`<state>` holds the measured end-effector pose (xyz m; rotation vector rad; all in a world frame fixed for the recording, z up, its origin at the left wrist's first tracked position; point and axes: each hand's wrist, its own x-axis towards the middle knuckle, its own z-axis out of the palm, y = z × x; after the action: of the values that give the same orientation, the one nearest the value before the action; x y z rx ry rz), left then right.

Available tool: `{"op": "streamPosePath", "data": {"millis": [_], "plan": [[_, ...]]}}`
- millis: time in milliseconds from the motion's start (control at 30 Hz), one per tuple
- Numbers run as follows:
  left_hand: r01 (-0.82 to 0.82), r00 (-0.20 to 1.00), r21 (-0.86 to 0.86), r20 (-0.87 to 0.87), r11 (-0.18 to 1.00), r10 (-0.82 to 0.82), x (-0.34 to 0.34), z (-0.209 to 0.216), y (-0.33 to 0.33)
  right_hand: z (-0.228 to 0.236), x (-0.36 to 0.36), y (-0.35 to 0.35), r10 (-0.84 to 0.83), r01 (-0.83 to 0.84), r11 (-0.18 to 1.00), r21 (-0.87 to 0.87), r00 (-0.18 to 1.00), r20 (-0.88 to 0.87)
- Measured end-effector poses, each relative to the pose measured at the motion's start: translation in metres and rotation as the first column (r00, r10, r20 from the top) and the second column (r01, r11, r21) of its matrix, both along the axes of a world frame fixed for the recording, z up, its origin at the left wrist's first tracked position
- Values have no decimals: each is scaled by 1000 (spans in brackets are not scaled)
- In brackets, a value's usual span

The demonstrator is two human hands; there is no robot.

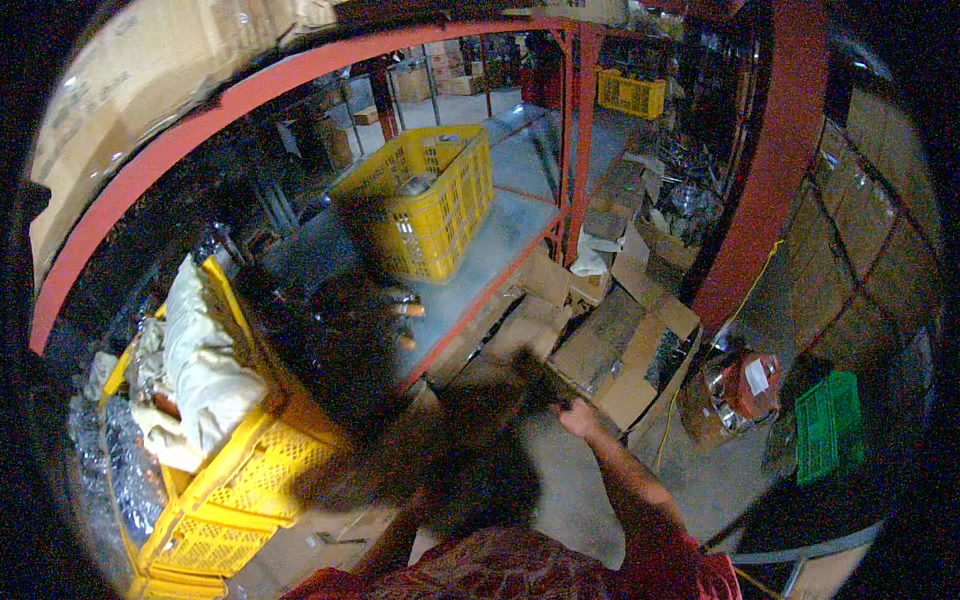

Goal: The person unpacks plastic-wrapped kitchenware from yellow crates in a warehouse. They remove ladles and other items from plastic bags, place them on a table, and then move to another crate to continue unpacking.

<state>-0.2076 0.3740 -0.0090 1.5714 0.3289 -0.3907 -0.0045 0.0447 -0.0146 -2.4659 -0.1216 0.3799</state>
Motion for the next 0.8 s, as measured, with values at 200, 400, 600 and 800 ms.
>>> {"op": "streamPosePath", "data": {"millis": [200, 400, 600, 800], "plan": [[-177, 785, 558, 577, 811, -226, 170, 106, 4, 91, 137, 86, 234, -263, 950, 168, 957, 173], [9, 815, 483, 503, 875, -287, 310, 165, 22, 155, 253, 153, 417, -450, 893, -8, 820, 391], [228, 924, 576, 125, 785, -360, 410, 159, 60, 229, 384, 225, 449, -620, 751, -229, 225, 864], [246, 966, 622, -99, 744, -237, 459, 141, 99, 253, 442, 271, 603, -760, 558, -332, 96, 792]]}}
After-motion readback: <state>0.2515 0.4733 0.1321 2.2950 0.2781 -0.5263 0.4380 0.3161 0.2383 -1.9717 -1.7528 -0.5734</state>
